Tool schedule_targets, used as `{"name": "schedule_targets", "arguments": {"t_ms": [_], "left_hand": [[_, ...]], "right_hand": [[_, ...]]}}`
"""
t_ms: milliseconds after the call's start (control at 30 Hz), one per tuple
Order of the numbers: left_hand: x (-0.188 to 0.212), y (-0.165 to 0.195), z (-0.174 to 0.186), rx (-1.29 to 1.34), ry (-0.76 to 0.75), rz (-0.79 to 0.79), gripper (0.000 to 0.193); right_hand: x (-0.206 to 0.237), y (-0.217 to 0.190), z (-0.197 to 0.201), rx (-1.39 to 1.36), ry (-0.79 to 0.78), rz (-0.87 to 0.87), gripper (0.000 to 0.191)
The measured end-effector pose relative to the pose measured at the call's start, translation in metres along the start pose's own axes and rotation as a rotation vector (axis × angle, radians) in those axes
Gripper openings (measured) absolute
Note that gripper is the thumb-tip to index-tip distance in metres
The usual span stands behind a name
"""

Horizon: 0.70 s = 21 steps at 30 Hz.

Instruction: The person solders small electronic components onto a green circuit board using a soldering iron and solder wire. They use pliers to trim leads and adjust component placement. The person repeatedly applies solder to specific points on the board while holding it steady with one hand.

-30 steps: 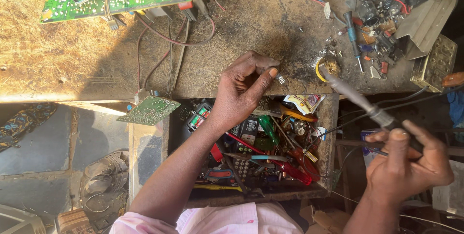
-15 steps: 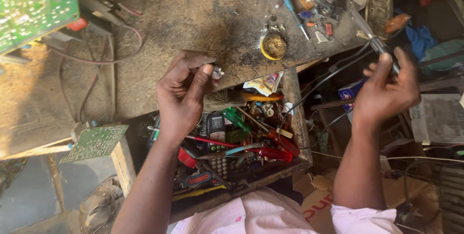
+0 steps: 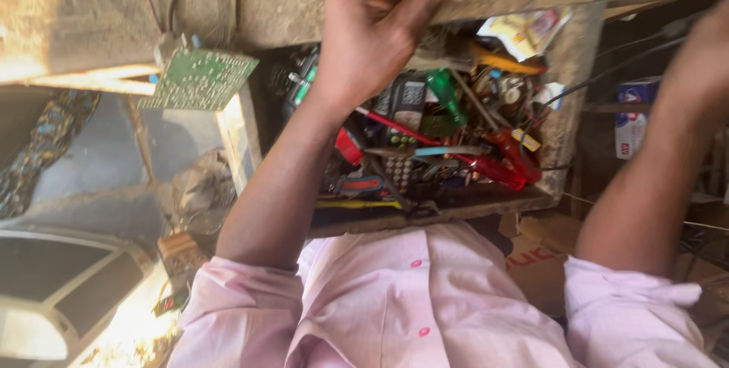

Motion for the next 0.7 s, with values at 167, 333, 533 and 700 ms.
{"name": "schedule_targets", "arguments": {"t_ms": [167,333,533,700], "left_hand": [[0.007,-0.020,0.007,0.028,-0.032,0.097,0.007],[0.012,-0.018,0.007,-0.174,0.011,0.223,0.008],[-0.008,0.037,-0.001,0.009,-0.082,0.069,0.012],[-0.014,0.059,-0.008,0.027,-0.104,0.066,0.015]], "right_hand": [[0.058,-0.102,0.039,-0.731,-0.250,0.052,0.014],[0.087,-0.205,0.068,-0.459,-0.480,0.655,0.017],[0.093,-0.243,0.071,-0.408,-0.501,0.554,0.042],[0.105,-0.227,0.078,-0.534,-0.422,0.518,0.029]]}}
Point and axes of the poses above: each hand's wrist, its own x-axis away from the middle knuckle, its own z-axis out of the back of the hand, y = z × x, the point moved 1 cm from there along -x, towards the middle knuckle, and after that the axes turned 7 degrees about z, right-handed, at the moved point
